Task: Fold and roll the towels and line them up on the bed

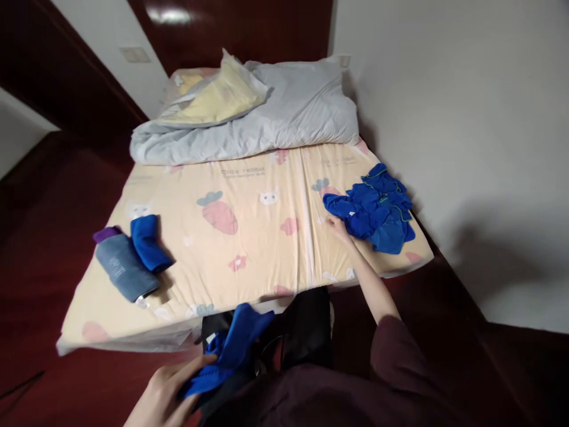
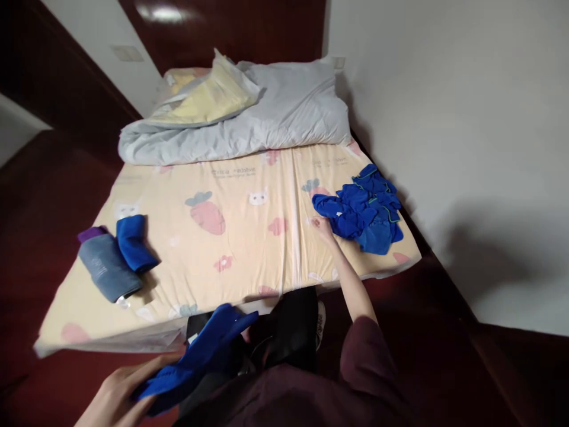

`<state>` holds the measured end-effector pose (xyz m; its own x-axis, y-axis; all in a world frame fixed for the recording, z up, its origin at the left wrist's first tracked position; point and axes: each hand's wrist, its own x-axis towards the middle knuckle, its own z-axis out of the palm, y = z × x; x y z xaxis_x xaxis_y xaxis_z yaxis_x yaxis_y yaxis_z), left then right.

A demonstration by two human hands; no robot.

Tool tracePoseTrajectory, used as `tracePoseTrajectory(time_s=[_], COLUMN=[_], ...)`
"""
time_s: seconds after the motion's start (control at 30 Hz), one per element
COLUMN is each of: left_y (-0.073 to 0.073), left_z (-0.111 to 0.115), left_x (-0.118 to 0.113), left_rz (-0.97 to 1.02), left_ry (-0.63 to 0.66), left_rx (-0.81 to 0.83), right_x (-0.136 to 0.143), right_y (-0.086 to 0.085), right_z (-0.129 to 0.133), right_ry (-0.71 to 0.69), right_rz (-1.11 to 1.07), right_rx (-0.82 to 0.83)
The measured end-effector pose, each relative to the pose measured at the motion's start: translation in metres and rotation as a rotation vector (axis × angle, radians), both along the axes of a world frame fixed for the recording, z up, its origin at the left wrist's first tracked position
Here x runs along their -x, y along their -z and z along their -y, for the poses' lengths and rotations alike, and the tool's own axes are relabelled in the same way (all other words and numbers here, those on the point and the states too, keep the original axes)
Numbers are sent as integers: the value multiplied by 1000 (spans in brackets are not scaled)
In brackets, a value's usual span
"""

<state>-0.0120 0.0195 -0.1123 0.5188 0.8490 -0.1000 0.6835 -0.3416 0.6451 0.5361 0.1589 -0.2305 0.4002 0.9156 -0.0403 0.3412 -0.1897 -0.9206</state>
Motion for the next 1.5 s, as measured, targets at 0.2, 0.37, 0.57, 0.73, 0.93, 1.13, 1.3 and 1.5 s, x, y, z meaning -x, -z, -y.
tracePoseTrajectory(time_s=[0.2, 0.37, 0.57, 0.73, 0.93, 1.13, 1.3, 1.5], left_y=[-46, -62, -71, -84, -65, -26, -24, -18], left_z=[-8, 3, 25, 32, 5, -30, -39, -26], left_x=[-67, -74, -73, -75, -29, 20, 41, 72], left_rz=[35, 33, 70, 75, 83, 59, 74, 15], left_ry=[202, 245, 212, 216, 97, -45, -153, -42], left_rx=[80, -33, -176, -323, -317, -368, -472, -407], right_x=[179, 234, 252, 257, 214, 184, 176, 156], right_y=[-55, -106, -139, -145, -136, -149, -168, -174], right_z=[107, 174, 212, 215, 194, 186, 193, 222], right_ry=[-956, -1089, -650, -498, -305, -183, -143, -423], right_rz=[-196, -26, 296, 513, 738, 807, 708, 454], right_rx=[-223, -227, -449, -469, -443, -520, -467, -202])
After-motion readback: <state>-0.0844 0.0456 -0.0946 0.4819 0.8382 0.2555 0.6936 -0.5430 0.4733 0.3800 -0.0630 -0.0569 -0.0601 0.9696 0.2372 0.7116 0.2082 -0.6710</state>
